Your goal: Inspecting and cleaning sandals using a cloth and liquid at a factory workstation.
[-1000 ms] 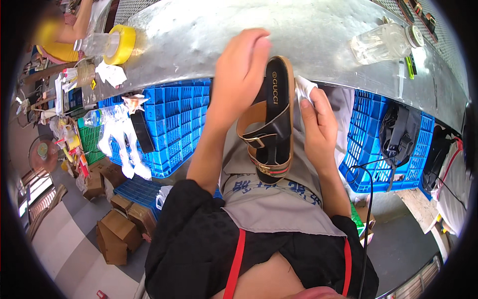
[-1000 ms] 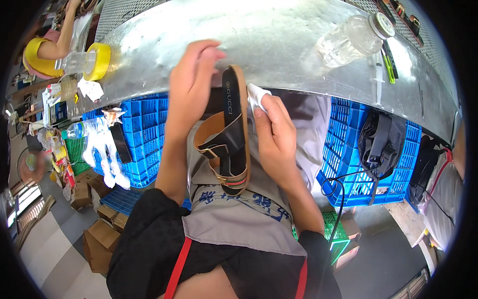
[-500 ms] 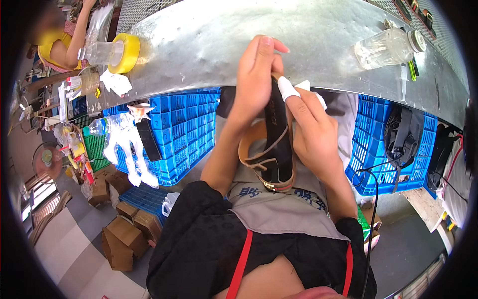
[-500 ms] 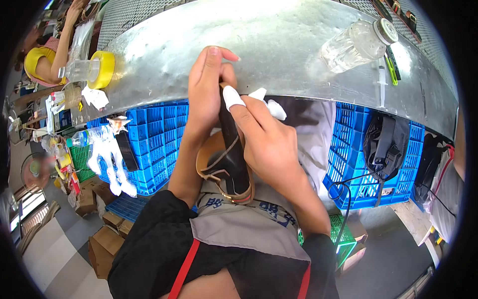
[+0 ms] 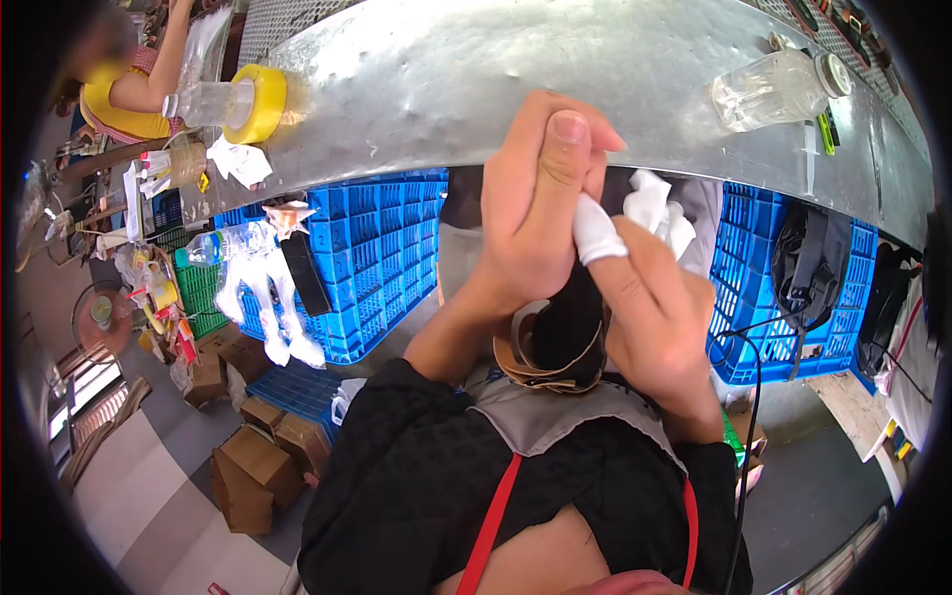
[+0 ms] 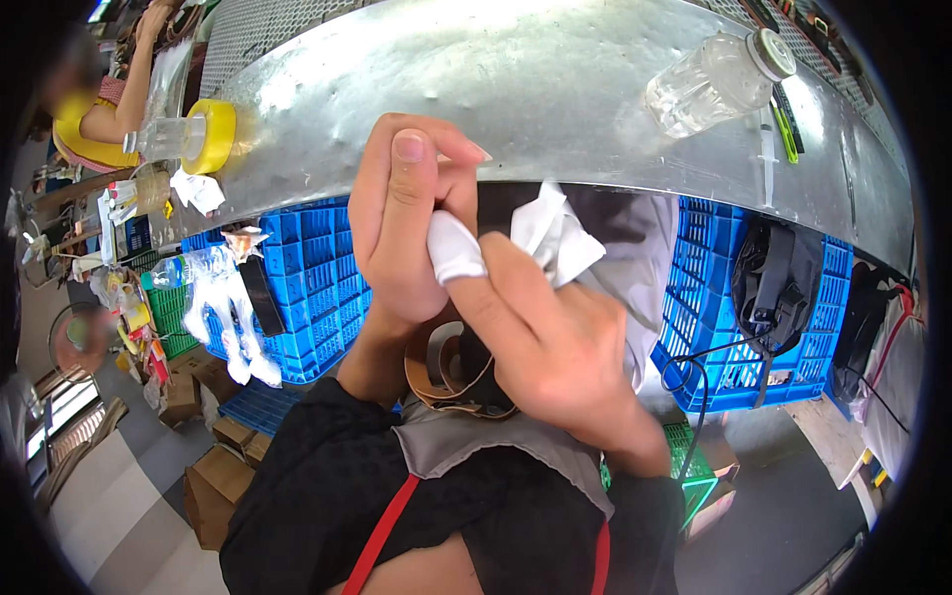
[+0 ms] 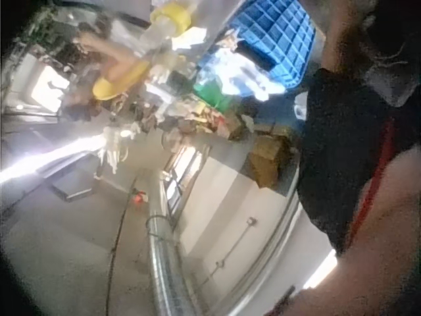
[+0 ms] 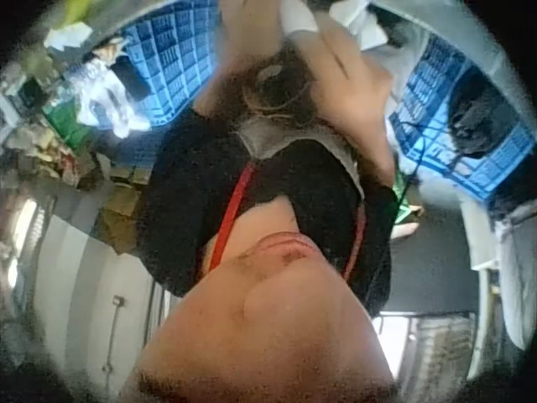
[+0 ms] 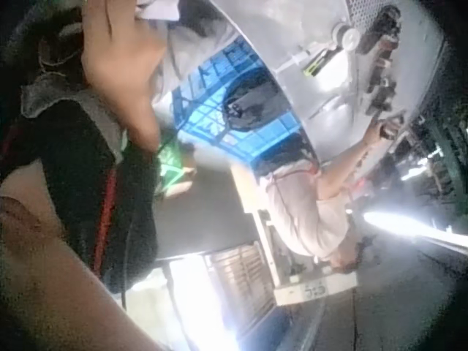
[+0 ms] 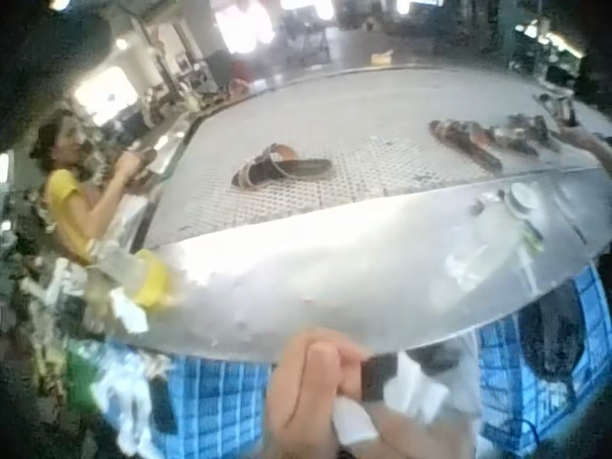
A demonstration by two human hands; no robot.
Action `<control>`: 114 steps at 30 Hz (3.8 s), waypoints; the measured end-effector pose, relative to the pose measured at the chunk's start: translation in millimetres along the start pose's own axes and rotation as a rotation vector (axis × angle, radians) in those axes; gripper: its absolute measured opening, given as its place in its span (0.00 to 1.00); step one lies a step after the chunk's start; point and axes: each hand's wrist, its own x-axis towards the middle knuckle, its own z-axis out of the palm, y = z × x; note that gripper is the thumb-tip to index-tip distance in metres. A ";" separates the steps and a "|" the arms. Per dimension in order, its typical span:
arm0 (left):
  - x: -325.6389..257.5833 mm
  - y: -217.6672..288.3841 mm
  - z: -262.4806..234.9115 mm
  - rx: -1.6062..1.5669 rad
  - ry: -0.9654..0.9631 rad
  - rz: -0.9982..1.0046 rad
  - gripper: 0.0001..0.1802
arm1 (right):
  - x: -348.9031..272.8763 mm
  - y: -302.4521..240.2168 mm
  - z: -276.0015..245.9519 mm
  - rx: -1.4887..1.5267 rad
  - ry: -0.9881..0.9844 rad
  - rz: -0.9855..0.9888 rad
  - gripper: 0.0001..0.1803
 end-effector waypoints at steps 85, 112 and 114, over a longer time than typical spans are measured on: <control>112.5 -6.5 -99.6 1.283 -0.588 0.446 0.41 | -132.3 94.9 52.5 1.413 0.352 1.272 0.20; 177.8 -23.4 -127.5 0.238 -0.026 -0.267 0.21 | -134.1 104.3 53.9 1.478 0.379 1.279 0.20; 181.8 -14.6 -119.2 0.338 -0.006 -0.234 0.22 | -135.6 104.7 53.8 1.481 0.401 1.283 0.20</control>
